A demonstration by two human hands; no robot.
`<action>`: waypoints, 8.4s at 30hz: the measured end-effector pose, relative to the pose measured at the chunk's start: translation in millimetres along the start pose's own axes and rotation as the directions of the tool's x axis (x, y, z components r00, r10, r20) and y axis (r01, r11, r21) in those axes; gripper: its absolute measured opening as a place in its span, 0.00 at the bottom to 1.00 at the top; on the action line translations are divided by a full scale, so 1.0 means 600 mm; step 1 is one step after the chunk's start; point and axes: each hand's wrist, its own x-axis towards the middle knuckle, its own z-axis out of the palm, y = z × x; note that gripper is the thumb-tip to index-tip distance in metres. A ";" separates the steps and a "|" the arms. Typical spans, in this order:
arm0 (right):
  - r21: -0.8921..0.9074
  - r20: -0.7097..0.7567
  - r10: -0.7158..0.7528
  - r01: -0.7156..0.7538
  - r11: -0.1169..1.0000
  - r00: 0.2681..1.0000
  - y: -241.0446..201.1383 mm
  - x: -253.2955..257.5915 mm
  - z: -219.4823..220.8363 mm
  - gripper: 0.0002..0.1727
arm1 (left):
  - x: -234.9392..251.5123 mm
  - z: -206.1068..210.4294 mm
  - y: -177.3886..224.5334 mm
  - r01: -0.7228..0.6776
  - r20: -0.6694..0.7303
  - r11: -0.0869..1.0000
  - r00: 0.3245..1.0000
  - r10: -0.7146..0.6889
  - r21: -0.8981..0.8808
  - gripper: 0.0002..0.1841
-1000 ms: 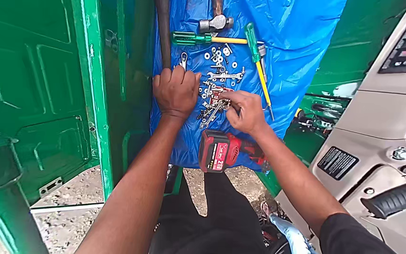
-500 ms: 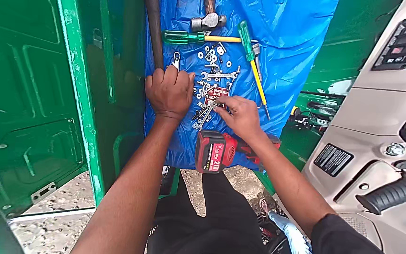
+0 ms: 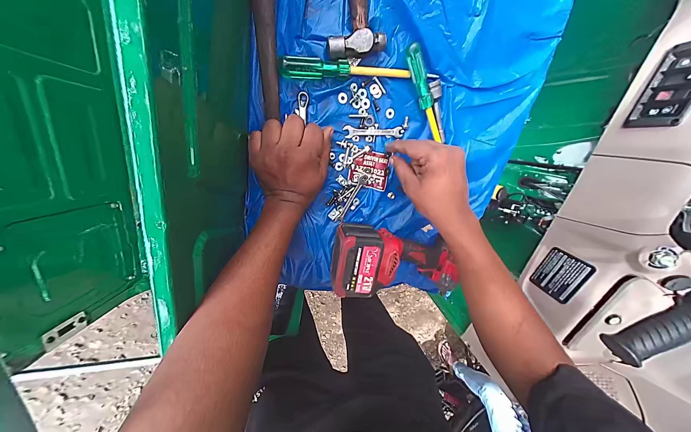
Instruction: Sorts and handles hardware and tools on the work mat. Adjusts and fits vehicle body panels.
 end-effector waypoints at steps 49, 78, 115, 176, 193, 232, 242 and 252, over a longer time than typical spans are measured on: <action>-0.173 0.143 -0.117 0.141 0.975 0.983 -0.031 -0.032 0.054 0.13 | 0.001 0.001 0.002 -0.003 0.019 1.000 1.000 0.003 0.000 0.25; 0.904 0.185 0.750 -0.409 0.123 0.635 0.155 -0.364 -0.049 0.20 | -0.147 -0.131 0.067 0.581 0.430 0.420 0.807 -0.404 -0.697 0.24; 0.201 0.279 0.213 -0.274 0.941 0.936 0.052 -0.220 -0.014 0.16 | -0.196 -0.108 0.290 0.461 0.614 0.801 0.774 -0.153 -0.382 0.13; 0.250 -0.307 0.033 0.047 0.967 0.951 0.037 -0.100 0.034 0.11 | 0.272 -0.200 0.019 0.042 0.507 0.923 0.845 0.171 -0.382 0.31; -0.133 -0.031 -0.139 0.134 0.982 0.990 0.034 0.032 0.023 0.14 | 0.126 -0.096 -0.010 0.159 0.122 0.907 0.985 -0.120 -0.389 0.33; -0.241 0.406 -0.120 0.233 0.942 0.906 -0.089 0.071 0.006 0.11 | -0.038 -0.005 -0.021 0.081 -0.050 0.983 0.995 -0.090 -0.166 0.23; 0.411 0.180 -0.162 0.075 0.909 0.970 -0.021 0.078 -0.018 0.08 | -0.040 -0.003 -0.020 0.092 -0.056 0.982 0.993 -0.102 -0.165 0.23; 0.845 0.249 0.091 -0.263 0.466 0.964 -0.015 -0.015 0.022 0.10 | -0.040 -0.001 -0.023 0.089 -0.075 0.983 0.992 -0.102 -0.164 0.23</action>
